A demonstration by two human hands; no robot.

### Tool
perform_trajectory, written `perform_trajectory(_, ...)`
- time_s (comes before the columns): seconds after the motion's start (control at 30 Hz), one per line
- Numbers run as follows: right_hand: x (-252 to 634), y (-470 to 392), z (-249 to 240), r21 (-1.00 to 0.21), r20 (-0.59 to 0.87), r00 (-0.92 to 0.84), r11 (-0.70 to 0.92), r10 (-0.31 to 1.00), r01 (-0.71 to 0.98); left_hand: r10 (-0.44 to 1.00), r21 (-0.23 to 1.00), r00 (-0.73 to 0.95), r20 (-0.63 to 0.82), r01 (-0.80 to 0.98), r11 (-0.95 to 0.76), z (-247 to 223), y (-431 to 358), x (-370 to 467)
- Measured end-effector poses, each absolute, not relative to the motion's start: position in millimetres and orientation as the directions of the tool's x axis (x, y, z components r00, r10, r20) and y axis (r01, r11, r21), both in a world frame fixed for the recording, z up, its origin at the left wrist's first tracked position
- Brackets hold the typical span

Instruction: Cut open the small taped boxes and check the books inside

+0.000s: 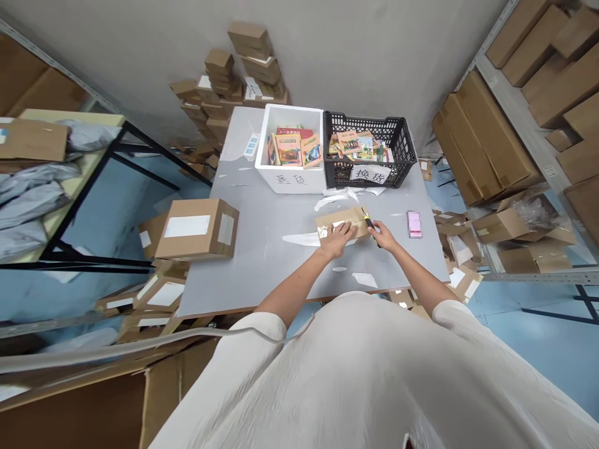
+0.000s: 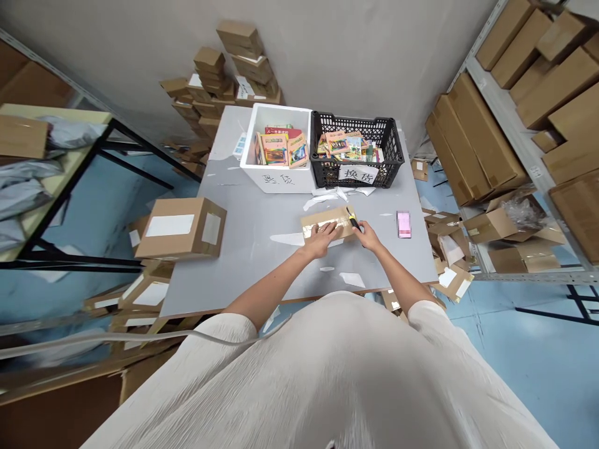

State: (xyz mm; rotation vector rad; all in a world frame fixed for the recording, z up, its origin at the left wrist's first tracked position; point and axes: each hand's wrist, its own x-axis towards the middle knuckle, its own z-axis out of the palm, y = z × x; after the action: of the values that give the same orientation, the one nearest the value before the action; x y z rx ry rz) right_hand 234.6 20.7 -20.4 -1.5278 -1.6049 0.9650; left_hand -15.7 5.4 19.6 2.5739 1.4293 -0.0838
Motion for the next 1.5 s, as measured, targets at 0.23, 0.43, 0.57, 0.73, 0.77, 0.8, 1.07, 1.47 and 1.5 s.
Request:
perform_trajectory(0.23,230.6,17.4,-13.0,-0.931,-0.121,-0.050,-0.096,0.991,0.353,0.860,0.139,0.509,-0.045,0.855,-0.499,26.8,4.0,-16.4)
perform_trajectory(0.43,227.1,14.6,0.1,-0.964,-0.090,-0.105,-0.060,0.990,0.260,0.882,0.165,0.470,-0.004,0.871,-0.463,30.9,15.2,-27.8)
perform_trajectory(0.57,219.4,6.3,-3.9,-0.975,-0.151,-0.180,-0.116,0.972,0.190,0.878,0.186,0.474,-0.059,0.870,-0.457,35.4,23.8,-41.0)
perform_trajectory(0.73,223.4,-5.1,-14.9,-0.969,-0.211,-0.189,-0.180,0.959,0.168,0.886,0.128,0.463,-0.036,0.881,-0.456,29.1,10.7,-32.6)
perform_trajectory(0.77,227.0,-5.6,-15.6,-0.967,-0.212,-0.168,-0.182,0.963,0.177,0.880,0.130,0.474,-0.018,0.874,-0.468,27.2,8.0,-29.1)
perform_trajectory(0.8,231.3,-5.5,-15.6,-0.965,-0.207,-0.141,-0.178,0.968,0.192,0.872,0.140,0.490,-0.006,0.864,-0.484,25.6,6.2,-25.6)
perform_trajectory(1.07,270.7,-6.9,-3.4,-0.944,-0.178,-0.119,-0.135,0.977,0.303,0.853,0.135,0.518,-0.056,0.851,-0.508,21.0,12.5,-8.0)
perform_trajectory(1.47,294.2,20.3,16.1,-0.528,-0.023,-0.391,0.321,0.920,0.786,0.849,0.130,0.526,-0.042,0.846,-0.517,15.1,9.2,-9.5)
perform_trajectory(1.5,291.7,25.5,18.1,-0.471,-0.012,-0.411,0.357,0.912,0.807,0.850,0.127,0.525,-0.047,0.847,-0.516,15.4,8.8,-9.4)
